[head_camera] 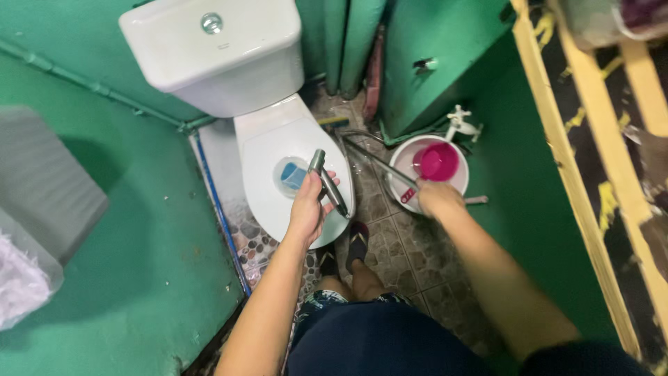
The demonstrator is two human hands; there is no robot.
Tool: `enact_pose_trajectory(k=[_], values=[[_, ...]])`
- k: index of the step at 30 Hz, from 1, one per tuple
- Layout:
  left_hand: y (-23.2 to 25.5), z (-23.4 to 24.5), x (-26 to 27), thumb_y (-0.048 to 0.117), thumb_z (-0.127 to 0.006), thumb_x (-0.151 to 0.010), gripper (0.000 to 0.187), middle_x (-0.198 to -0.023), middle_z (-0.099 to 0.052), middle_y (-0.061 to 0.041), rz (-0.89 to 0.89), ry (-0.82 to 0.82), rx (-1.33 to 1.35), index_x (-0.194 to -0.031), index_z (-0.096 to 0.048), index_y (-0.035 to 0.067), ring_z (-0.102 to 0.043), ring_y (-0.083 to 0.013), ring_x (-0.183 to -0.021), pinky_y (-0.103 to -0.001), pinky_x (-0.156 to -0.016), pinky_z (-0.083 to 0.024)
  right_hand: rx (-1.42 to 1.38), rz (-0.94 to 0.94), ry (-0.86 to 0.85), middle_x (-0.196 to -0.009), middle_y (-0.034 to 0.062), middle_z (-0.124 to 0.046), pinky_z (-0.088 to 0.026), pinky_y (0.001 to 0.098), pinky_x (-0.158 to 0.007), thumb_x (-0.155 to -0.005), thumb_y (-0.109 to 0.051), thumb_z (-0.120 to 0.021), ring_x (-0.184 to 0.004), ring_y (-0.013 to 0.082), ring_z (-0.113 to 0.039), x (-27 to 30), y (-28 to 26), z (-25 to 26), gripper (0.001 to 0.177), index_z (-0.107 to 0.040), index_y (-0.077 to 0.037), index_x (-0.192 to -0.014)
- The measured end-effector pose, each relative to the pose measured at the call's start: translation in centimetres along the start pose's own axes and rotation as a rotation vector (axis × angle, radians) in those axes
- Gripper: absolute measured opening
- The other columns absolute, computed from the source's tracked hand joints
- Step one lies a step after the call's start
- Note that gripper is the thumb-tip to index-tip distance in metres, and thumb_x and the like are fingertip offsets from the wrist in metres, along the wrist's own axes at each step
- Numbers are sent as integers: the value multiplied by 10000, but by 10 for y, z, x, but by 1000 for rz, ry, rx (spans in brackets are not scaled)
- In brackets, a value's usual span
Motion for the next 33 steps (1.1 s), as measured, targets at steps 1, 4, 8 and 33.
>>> enact_pose_trajectory(k=[1, 4, 8, 33], values=[[-7, -2, 2, 457, -448, -1052, 521, -1300, -594, -69, 15, -15, -3, -1428, -489, 98, -571, -226, -1226, -479, -911, -526, -23, -57, -36, -1279, 202, -697, -535, 545, -1022, -942, -127, -500, -1194, 406, -670, 19, 10, -11, 517, -546, -246, -1443], [-25, -7, 11, 465, -447, -1044, 515, -1291, -596, -60, 66, -53, -6, -1396, -501, 94, -573, -212, -1214, -469, -902, -552, -52, -160, -80, -1315, 219, -656, -542, 534, -1000, -1062, -200, -369, -1182, 419, -664, 65, 28, -52, 410, -539, -217, -1434], [-44, -7, 26, 485, -449, -1032, 522, -1283, -605, -34, 136, -94, -52, -1397, -511, 117, -570, -185, -1207, -431, -869, -541, -175, -148, -33, -1335, 230, -630, -502, 527, -1043, -969, -140, -412, -1223, 428, -625, 67, 33, -119, 539, -467, -223, -1499], [-48, 27, 51, 528, -440, -1020, 561, -1287, -576, -70, 108, -48, -20, -1409, -493, 127, -573, -219, -1189, -443, -796, -567, -311, -121, 199, -1260, 226, -661, -506, 533, -998, -954, -184, -404, -1171, 419, -642, 48, -11, -127, 534, -535, -295, -1460]])
Point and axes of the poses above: each hand's wrist, its own x-axis away from the middle knuckle, its own z-axis out of the back of the hand, y = z × x, the point moved 9 cm from there along -x, towards the middle knuckle
